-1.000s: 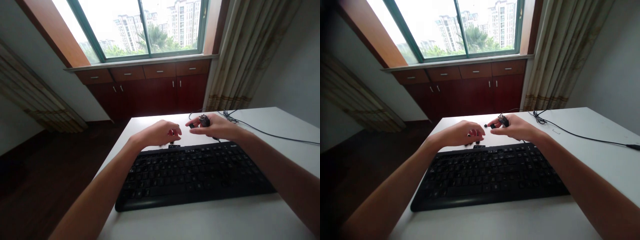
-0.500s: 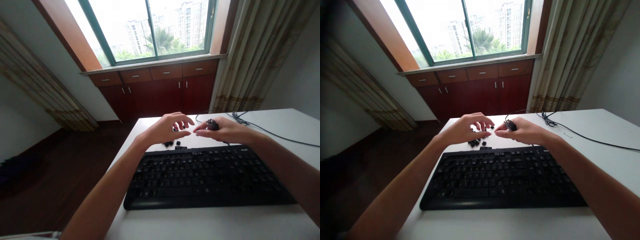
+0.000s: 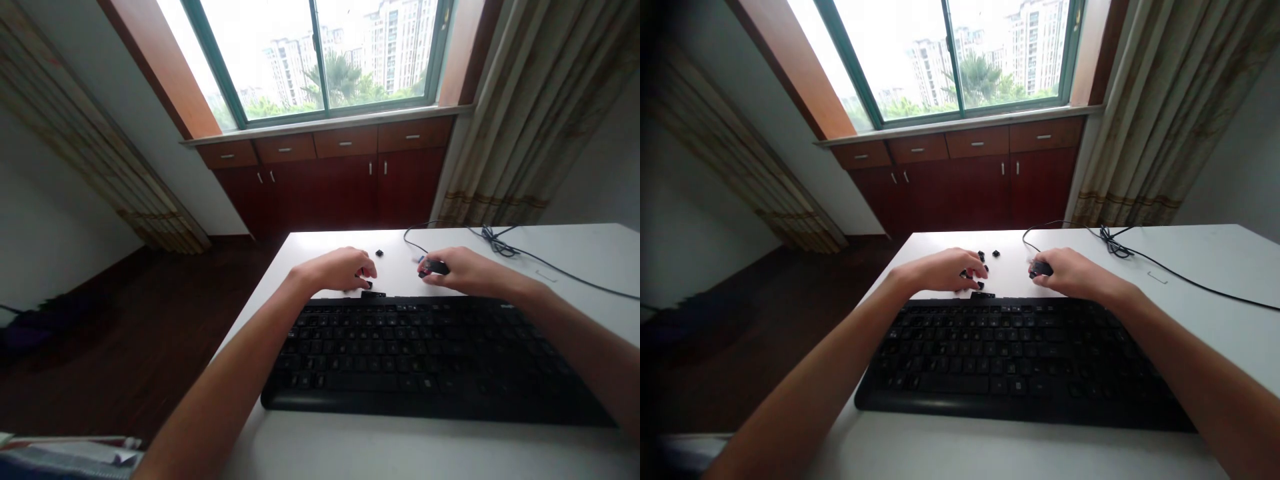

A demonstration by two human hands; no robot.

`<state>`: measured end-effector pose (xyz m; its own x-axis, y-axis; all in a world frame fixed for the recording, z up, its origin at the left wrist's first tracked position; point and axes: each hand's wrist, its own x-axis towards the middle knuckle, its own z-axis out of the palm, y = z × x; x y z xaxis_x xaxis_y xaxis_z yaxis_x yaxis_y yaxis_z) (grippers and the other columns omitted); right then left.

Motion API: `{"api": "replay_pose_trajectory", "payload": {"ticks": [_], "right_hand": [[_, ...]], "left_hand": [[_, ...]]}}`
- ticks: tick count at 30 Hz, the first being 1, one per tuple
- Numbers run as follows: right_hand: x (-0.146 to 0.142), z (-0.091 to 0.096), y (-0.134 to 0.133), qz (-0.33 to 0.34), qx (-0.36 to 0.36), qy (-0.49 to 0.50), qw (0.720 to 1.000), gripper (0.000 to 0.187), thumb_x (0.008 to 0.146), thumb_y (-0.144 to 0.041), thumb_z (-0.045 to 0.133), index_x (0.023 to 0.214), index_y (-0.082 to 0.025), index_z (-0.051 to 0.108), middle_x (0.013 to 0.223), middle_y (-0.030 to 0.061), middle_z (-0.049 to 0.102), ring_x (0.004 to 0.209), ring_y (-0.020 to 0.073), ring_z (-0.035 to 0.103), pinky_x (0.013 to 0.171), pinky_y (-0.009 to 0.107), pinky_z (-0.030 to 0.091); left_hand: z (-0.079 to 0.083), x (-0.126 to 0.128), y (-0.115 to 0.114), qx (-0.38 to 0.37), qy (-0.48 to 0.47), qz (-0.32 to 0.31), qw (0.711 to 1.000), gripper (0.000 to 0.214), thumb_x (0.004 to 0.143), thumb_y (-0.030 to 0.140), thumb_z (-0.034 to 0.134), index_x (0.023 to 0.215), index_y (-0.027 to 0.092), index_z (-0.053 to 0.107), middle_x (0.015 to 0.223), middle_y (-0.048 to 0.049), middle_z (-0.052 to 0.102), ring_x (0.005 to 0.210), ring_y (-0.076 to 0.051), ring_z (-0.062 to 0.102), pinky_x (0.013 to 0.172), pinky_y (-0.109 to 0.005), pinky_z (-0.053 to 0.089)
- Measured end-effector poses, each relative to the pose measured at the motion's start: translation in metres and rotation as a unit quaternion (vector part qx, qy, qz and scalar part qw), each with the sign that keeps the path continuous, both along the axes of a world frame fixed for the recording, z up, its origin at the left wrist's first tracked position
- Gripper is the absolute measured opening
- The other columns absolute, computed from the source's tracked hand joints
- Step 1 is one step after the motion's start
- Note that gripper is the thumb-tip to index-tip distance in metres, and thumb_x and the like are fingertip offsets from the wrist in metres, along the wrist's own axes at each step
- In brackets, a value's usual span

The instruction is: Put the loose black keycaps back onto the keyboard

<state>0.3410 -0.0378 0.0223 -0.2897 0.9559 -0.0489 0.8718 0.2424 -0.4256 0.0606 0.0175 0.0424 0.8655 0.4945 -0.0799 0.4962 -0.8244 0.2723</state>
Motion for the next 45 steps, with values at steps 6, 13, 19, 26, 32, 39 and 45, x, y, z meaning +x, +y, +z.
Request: {"api": "replay_pose_trajectory", "payload": {"ticks": [6, 13, 19, 26, 32, 39, 45], "right_hand": [[-0.001, 0.013, -0.005, 0.033, -0.069, 0.076, 0.994, 0.037, 0.083, -0.046, 0.066, 0.110, -0.023, 0.076, 0.099, 0.0044, 0.075, 0.086, 0.0218, 0.067, 0.077, 0.031, 0.050], [-0.016, 0.034, -0.020, 0.019, -0.185, 0.251, 0.950, 0.053, 0.077, -0.054, 0.074, 0.117, -0.019, 0.069, 0.060, -0.0053, 0.045, 0.050, 0.0095, 0.040, 0.042, 0.022, 0.029], [-0.027, 0.040, -0.024, 0.011, -0.130, 0.301, 0.945, 0.038, 0.071, -0.048, 0.081, 0.094, -0.019, 0.068, 0.058, -0.0059, 0.045, 0.049, 0.0088, 0.039, 0.040, 0.021, 0.028], [-0.019, 0.045, -0.027, 0.039, -0.131, 0.321, 0.937, 0.039, 0.079, -0.048, 0.075, 0.105, -0.020, 0.070, 0.062, -0.0041, 0.048, 0.051, 0.0094, 0.040, 0.042, 0.023, 0.029], [-0.020, 0.044, -0.029, 0.051, -0.127, 0.329, 0.934, 0.034, 0.084, -0.048, 0.071, 0.104, -0.020, 0.071, 0.061, -0.0034, 0.049, 0.053, 0.0098, 0.041, 0.044, 0.022, 0.030], [-0.023, 0.042, -0.028, 0.089, -0.133, 0.354, 0.921, 0.028, 0.086, -0.044, 0.071, 0.097, -0.018, 0.072, 0.061, -0.0033, 0.049, 0.052, 0.0087, 0.041, 0.044, 0.021, 0.030], [-0.023, 0.047, -0.031, 0.108, -0.142, 0.365, 0.914, 0.027, 0.088, -0.044, 0.068, 0.095, -0.018, 0.073, 0.057, -0.0039, 0.047, 0.050, 0.0080, 0.041, 0.043, 0.021, 0.029]], "left_hand": [[0.002, 0.002, -0.003, -0.008, -0.018, 0.002, 1.000, 0.022, 0.084, 0.024, 0.071, 0.105, 0.018, 0.074, 0.099, -0.0066, 0.073, 0.083, -0.016, 0.066, 0.076, -0.026, 0.048], [0.023, 0.014, -0.026, -0.029, -0.243, -0.029, 0.969, 0.033, 0.083, 0.034, 0.075, 0.112, 0.019, 0.068, 0.099, -0.0041, 0.071, 0.083, -0.013, 0.065, 0.074, -0.024, 0.050], [0.029, 0.021, -0.037, 0.019, -0.297, -0.077, 0.952, 0.020, 0.088, 0.031, 0.070, 0.103, 0.018, 0.072, 0.096, -0.0061, 0.070, 0.082, -0.014, 0.065, 0.073, -0.025, 0.051], [0.026, 0.020, -0.032, -0.020, -0.355, -0.065, 0.932, 0.019, 0.085, 0.028, 0.073, 0.100, 0.017, 0.073, 0.092, -0.0050, 0.072, 0.081, -0.013, 0.066, 0.073, -0.025, 0.053], [0.023, 0.020, -0.030, -0.061, -0.413, -0.059, 0.907, 0.027, 0.074, 0.032, 0.084, 0.094, 0.016, 0.075, 0.090, -0.0062, 0.072, 0.081, -0.015, 0.065, 0.071, -0.027, 0.052], [0.025, 0.019, -0.031, -0.056, -0.428, -0.079, 0.899, 0.028, 0.070, 0.032, 0.086, 0.090, 0.015, 0.075, 0.088, -0.0068, 0.072, 0.078, -0.015, 0.066, 0.069, -0.028, 0.052], [0.028, 0.019, -0.033, -0.053, -0.435, -0.098, 0.894, 0.027, 0.070, 0.031, 0.086, 0.090, 0.016, 0.075, 0.089, -0.0072, 0.072, 0.079, -0.016, 0.067, 0.069, -0.029, 0.053]]}}
